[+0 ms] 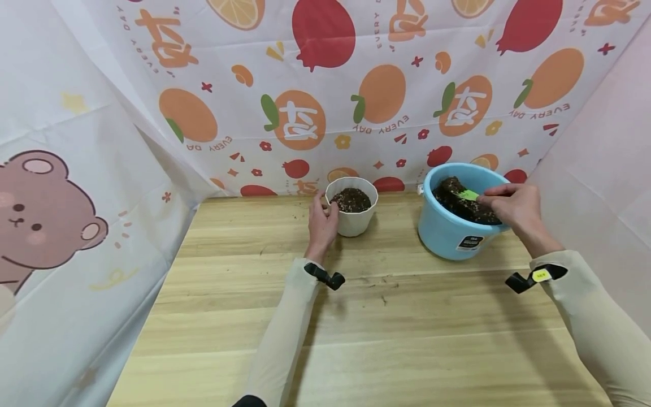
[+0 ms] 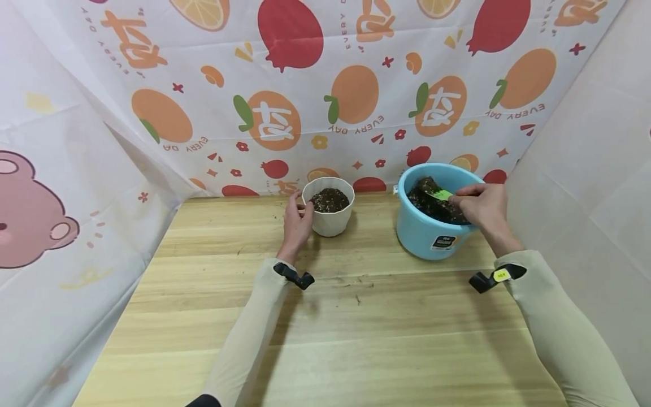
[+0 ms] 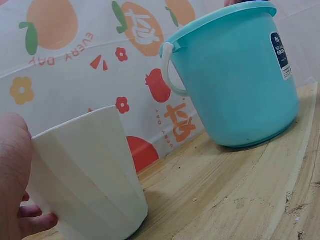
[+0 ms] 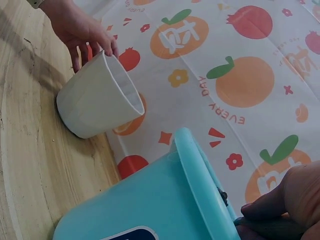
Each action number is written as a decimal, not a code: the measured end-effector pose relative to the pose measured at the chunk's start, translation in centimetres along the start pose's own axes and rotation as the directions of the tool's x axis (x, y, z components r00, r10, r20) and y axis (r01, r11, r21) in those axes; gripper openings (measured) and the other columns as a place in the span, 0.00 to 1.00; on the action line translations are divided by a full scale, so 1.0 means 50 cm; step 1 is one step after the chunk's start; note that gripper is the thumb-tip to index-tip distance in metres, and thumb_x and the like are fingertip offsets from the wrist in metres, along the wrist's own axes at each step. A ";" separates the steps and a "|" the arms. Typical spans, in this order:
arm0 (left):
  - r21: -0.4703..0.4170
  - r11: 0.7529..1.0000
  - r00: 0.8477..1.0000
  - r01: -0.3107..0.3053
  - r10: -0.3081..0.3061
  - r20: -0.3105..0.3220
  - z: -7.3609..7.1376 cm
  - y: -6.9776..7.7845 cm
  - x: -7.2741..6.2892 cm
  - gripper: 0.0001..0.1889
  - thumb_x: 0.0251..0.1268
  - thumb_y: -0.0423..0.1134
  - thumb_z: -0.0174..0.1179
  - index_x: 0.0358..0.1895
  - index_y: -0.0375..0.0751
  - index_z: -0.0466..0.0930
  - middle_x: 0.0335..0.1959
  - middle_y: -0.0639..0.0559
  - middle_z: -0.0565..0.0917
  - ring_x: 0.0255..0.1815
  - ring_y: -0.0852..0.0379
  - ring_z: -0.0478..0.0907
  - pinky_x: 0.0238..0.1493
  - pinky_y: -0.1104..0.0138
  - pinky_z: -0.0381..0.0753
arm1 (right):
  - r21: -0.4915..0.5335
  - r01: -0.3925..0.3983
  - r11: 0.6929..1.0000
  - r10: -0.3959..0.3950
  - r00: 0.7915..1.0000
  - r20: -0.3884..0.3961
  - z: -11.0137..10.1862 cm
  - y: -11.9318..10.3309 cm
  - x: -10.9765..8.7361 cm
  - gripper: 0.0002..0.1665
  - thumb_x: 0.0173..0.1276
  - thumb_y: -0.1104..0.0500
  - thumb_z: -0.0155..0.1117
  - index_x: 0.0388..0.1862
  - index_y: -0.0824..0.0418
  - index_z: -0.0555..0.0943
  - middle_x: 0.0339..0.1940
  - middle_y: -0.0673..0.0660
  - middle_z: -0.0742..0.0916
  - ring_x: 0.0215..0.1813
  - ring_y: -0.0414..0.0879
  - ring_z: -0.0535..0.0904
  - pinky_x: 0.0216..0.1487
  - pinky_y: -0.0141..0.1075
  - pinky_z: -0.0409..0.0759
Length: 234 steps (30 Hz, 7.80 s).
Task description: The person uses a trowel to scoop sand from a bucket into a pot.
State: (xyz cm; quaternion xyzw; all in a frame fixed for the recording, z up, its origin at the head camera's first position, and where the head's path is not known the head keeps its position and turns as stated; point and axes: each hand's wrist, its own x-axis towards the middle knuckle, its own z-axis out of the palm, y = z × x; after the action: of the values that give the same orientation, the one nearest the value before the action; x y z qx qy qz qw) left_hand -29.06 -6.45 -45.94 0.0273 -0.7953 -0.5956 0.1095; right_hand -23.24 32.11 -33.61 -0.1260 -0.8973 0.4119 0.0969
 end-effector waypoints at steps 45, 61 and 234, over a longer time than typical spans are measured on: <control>0.010 1.000 1.000 -0.019 0.019 -0.013 -0.003 0.001 -0.002 0.28 0.77 0.53 0.46 0.76 0.52 0.61 0.53 0.43 0.70 0.49 0.48 0.78 0.46 0.55 0.78 | 0.162 0.013 0.987 -0.011 1.000 -0.010 -0.026 -0.031 -0.006 0.17 0.63 0.50 0.75 0.44 0.60 0.89 0.23 0.31 0.83 0.29 0.27 0.85 0.35 0.21 0.80; 0.009 1.000 1.000 -0.005 0.005 -0.009 -0.003 -0.005 -0.004 0.27 0.78 0.52 0.46 0.76 0.52 0.61 0.53 0.44 0.70 0.51 0.48 0.77 0.48 0.54 0.79 | 0.216 0.023 0.976 -0.019 1.000 -0.019 -0.032 -0.041 -0.013 0.03 0.63 0.54 0.75 0.35 0.50 0.88 0.23 0.33 0.85 0.29 0.29 0.87 0.35 0.22 0.82; 0.014 1.000 1.000 -0.020 0.020 0.010 -0.007 -0.004 -0.006 0.28 0.80 0.49 0.46 0.78 0.49 0.58 0.56 0.41 0.71 0.52 0.45 0.75 0.53 0.54 0.75 | 0.106 0.292 0.950 -0.309 0.924 0.226 0.338 -0.237 -0.028 0.05 0.59 0.64 0.74 0.35 0.65 0.90 0.45 0.62 0.91 0.43 0.54 0.89 0.46 0.45 0.87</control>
State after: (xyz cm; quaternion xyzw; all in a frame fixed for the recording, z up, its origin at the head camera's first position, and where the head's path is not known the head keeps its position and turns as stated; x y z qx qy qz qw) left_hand -28.71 -6.76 -46.06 0.0171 -0.8002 -0.5891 0.1111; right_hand -28.34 12.17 -35.53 0.0673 -0.8960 0.4355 0.0543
